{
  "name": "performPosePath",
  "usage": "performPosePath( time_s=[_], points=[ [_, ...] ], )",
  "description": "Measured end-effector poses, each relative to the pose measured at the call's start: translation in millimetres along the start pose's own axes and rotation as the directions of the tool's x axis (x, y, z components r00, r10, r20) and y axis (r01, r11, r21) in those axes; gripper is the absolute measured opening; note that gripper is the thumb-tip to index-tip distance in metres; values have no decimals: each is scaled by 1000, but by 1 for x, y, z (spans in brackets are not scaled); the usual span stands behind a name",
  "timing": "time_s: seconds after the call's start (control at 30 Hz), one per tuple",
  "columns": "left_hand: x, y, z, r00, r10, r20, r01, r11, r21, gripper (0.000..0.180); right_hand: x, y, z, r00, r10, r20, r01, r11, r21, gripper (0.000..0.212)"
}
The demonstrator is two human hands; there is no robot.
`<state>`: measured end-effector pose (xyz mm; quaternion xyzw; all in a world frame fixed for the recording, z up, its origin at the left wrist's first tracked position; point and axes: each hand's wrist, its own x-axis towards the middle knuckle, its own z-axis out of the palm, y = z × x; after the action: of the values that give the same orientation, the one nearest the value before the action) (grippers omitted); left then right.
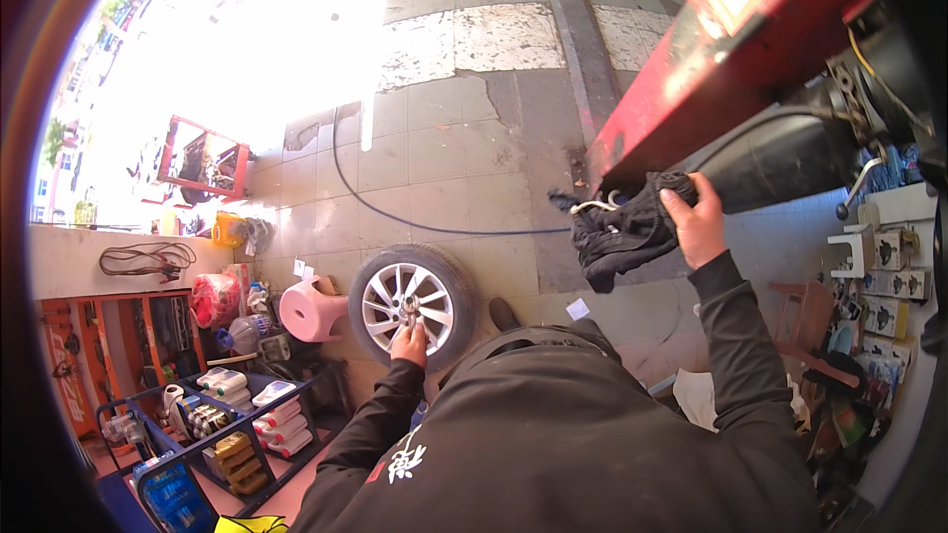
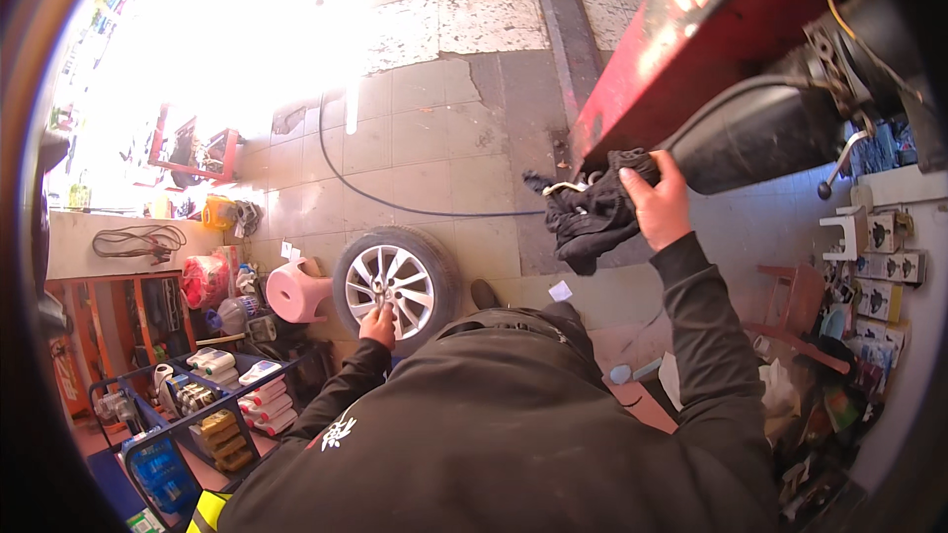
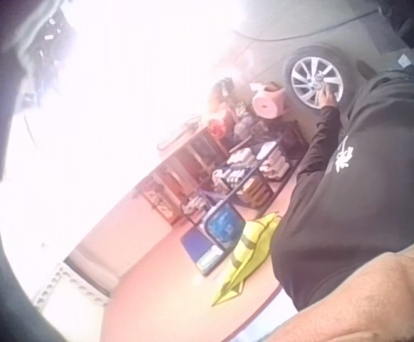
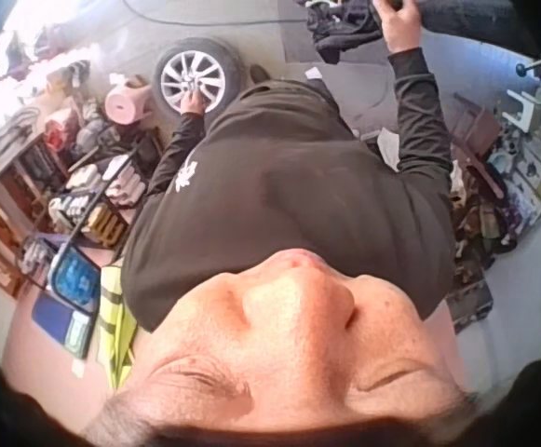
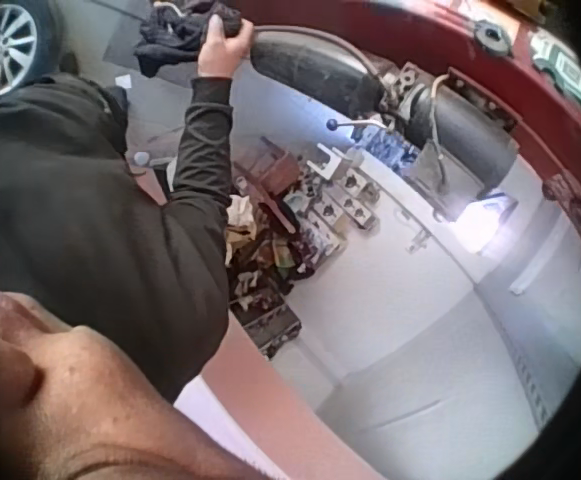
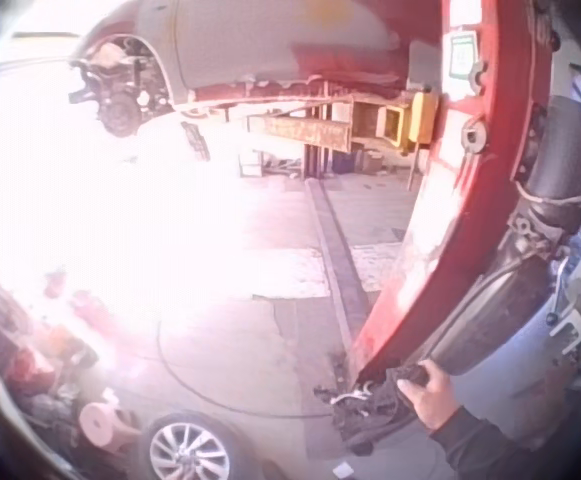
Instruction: The person works under a raised car, using a pneumatic impact wrench and a wrench to remove and install bolts on the wheel hub and suspension components. The person retrieves tools from a red toolbox, wipes hands with a rag, and continues fastening parts on the brake assembly.
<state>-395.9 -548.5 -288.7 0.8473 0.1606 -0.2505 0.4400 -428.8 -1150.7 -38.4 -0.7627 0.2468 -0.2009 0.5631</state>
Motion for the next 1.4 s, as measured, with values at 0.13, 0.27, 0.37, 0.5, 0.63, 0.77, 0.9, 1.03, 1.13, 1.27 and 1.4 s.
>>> performPosePath(
  time_s=[0.13,0.27,0.37,0.5,0.63,0.77,0.9,1.03,1.13,1.27,1.4],
  points=[
    [17,-2,-37,999,25,20,-25,1000,-16,28,55,-4,26,999,-23,-42,20,998,-60,15],
    [62,14,-51,993,-114,-4,113,989,-91,34,122,33,66,973,-230,-4,214,911,-354,22],
    [104,22,-56,992,-127,-6,127,992,-28,46,177,97,108,990,-136,32,131,823,-553,33],
    [144,41,-67,992,-123,-26,125,975,184,39,245,178,187,943,277,186,13,526,-850,76],
    [165,71,-82,919,-385,-84,391,868,307,38,299,192,272,658,569,493,198,501,-842,82],
    [193,102,-86,985,-170,2,146,848,509,37,375,149,383,408,512,756,491,575,-654,75],
    [251,126,-88,896,-437,-75,437,899,-29,43,459,88,504,350,459,817,574,584,-574,71],
    [353,143,-129,957,-276,87,275,961,32,36,541,30,623,414,309,856,579,635,-510,71],
    [453,173,-187,946,-323,18,316,908,-276,29,599,-12,689,496,307,813,418,736,-533,71],
    [585,264,-309,854,-514,81,429,607,-669,20,674,-83,762,604,148,783,441,756,-484,72],
    [687,422,-483,989,-125,-83,32,716,-698,69,759,-172,818,730,-26,683,261,934,-243,71]
  ],
)
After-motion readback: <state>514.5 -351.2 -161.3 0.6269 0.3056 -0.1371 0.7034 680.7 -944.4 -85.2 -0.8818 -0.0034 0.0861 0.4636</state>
